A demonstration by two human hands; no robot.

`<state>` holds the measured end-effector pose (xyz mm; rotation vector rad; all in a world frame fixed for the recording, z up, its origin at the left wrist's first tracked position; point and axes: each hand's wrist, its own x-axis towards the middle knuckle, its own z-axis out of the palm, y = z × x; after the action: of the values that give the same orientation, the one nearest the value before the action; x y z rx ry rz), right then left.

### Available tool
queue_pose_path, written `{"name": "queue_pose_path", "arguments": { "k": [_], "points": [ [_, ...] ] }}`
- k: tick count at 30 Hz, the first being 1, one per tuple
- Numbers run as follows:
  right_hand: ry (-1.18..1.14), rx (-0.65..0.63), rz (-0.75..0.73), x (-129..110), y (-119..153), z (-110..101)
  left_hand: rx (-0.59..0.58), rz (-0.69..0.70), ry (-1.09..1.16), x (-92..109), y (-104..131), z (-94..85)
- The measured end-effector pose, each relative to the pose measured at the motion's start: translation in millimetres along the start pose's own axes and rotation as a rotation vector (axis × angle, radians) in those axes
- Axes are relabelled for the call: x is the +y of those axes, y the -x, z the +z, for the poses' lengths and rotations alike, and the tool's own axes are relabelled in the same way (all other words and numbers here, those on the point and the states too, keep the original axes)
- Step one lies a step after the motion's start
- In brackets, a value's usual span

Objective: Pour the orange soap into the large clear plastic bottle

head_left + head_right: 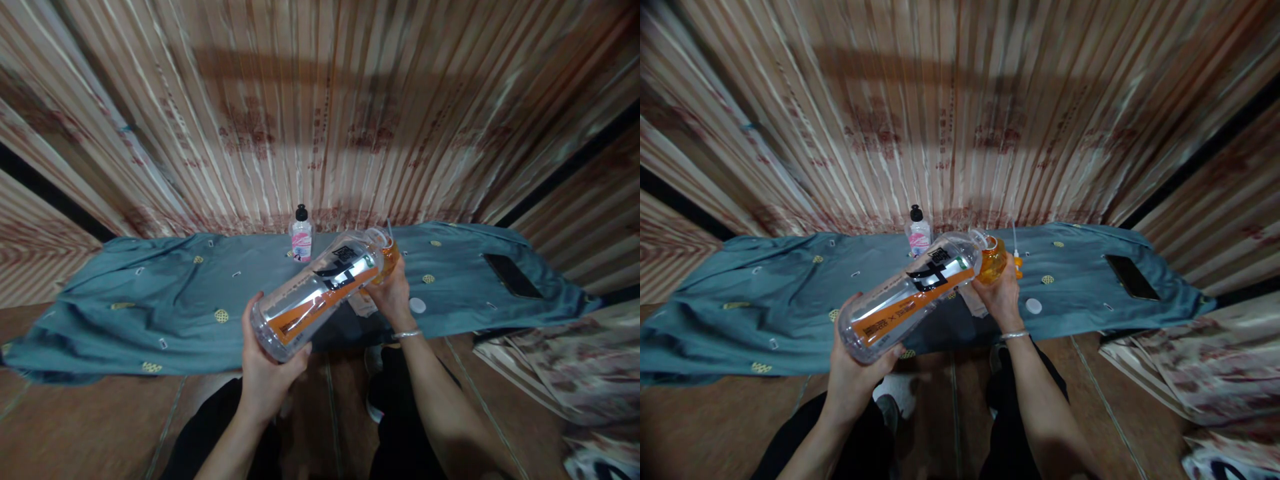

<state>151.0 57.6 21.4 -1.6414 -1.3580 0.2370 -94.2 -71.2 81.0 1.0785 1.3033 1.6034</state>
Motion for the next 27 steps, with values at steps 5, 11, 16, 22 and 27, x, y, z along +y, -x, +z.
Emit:
{"name": "queue_pose_path", "arguments": {
  "k": [5, 11, 16, 22, 27],
  "points": [
    [-0.004, 0.009, 0.008, 0.5, 0.1, 0.2, 0.01, -0.005, 0.02, 1.3, 0.0, 1.2],
    [-0.012, 0.013, 0.002, -0.7, -0.4, -0.6, -0.001, -0.018, 0.019, 2.7, -0.1, 0.9],
    [-0.017, -0.001, 0.001, -1.3, -0.2, -1.1, -0.003, -0.014, -0.016, 2.9, -0.2, 0.0],
    [-0.007, -0.004, 0.015, -0.9, -0.2, -1.0, -0.001, -0.009, -0.016, 3.7, 0.0, 0.6],
    [-0.007, 0.0, 0.002, 1.2, 0.2, 0.1, -0.002, -0.029, -0.009, 4.4, 0.0, 0.5]
  ]
}}
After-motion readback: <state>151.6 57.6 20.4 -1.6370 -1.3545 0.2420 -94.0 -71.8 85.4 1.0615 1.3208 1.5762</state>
